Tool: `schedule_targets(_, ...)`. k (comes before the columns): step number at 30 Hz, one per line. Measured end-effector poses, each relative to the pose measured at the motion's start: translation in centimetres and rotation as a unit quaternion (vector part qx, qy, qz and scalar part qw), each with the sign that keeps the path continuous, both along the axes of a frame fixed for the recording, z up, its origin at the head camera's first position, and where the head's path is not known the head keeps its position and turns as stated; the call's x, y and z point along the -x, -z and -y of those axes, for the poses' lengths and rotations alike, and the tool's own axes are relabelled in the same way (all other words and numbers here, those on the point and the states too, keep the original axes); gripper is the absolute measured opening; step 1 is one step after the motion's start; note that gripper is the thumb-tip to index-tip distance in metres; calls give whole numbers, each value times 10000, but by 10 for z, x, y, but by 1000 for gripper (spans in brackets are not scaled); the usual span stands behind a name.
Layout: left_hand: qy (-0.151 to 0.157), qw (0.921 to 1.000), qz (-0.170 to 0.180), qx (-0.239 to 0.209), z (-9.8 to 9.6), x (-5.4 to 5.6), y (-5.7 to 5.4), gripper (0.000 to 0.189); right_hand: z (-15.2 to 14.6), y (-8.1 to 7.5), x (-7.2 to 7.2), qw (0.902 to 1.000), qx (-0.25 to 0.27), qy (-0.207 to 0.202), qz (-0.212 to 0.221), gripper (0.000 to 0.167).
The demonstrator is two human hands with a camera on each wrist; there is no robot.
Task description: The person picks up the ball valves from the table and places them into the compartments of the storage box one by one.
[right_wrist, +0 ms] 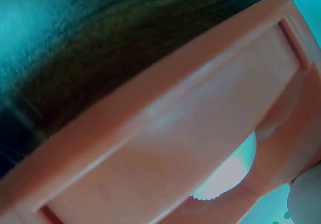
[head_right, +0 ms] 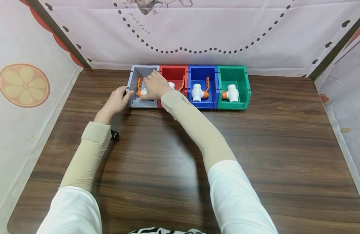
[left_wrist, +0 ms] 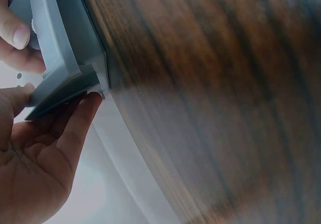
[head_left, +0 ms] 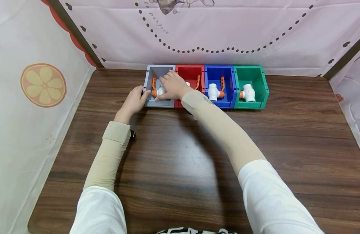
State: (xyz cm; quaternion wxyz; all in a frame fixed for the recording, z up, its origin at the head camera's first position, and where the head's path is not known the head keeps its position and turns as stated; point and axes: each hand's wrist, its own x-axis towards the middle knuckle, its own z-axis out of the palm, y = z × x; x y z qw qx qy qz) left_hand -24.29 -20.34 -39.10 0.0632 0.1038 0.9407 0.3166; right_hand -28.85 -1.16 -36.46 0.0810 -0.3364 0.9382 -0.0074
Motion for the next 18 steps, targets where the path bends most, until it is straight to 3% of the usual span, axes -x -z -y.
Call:
schedule_targets(7,7,10000,17,-18,-2,-2,-1,48,-5,-3,-4,9991,411,79,39,93)
schedule_targets(18,-53,9999,125,-64,0,-1,-1,47,-15,-19,-15,9927,1144,-104,-371,92)
